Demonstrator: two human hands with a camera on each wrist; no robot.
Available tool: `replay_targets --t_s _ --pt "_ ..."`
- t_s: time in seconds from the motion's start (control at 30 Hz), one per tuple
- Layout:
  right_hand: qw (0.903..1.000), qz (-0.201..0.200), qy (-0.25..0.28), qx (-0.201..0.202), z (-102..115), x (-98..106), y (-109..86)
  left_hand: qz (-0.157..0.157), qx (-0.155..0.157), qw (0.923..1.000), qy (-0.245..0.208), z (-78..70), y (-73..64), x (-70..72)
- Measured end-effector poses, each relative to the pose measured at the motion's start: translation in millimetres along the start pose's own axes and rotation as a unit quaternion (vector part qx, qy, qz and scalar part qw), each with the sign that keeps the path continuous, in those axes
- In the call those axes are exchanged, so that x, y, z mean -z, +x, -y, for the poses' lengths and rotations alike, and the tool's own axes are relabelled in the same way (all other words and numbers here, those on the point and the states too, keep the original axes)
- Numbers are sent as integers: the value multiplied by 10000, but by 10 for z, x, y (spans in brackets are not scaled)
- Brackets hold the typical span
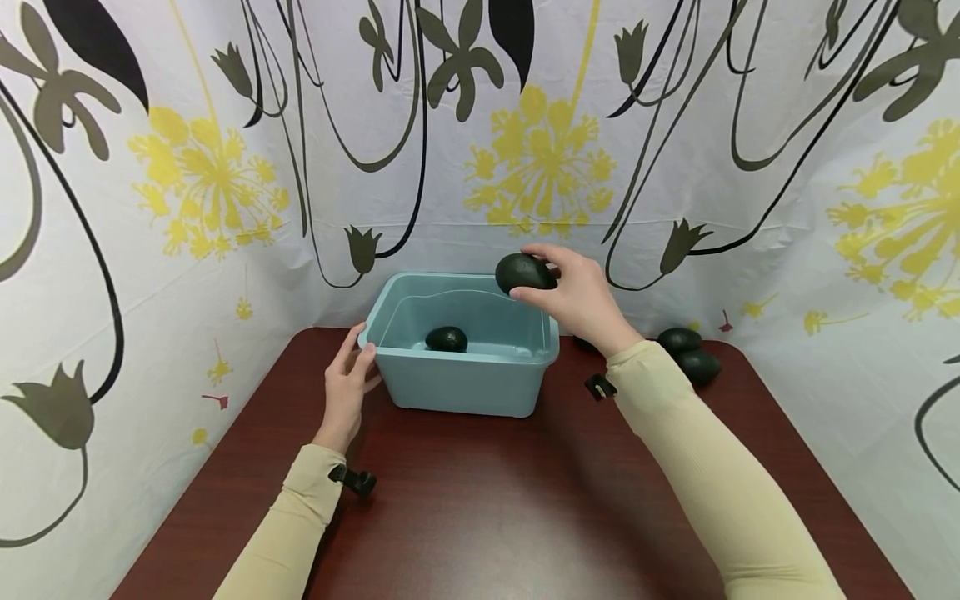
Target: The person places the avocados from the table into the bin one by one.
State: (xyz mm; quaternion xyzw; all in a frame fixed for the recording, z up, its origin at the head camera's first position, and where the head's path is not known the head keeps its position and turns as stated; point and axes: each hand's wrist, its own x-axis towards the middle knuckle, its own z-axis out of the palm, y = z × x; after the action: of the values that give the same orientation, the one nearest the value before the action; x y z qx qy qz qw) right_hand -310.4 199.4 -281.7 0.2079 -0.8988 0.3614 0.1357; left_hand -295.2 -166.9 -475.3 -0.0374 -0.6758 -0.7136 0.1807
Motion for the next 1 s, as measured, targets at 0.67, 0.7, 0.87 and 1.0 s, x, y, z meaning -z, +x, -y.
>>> replay_targets --t_s 0.67,0.7,0.87,1.0 --pt "9993 372 -1 28 112 -140 437 72 -28 9999 -125 4 3 -5" --pt "9991 410 9 45 107 -156 458 77 -40 9999 -112 5 1 -4" --pt "9983 566 68 116 90 -232 560 54 -74 9999 -52 15 -2 -1" --pt "9974 698 -9 189 100 -289 639 48 -50 10000 -36 14 0 3"
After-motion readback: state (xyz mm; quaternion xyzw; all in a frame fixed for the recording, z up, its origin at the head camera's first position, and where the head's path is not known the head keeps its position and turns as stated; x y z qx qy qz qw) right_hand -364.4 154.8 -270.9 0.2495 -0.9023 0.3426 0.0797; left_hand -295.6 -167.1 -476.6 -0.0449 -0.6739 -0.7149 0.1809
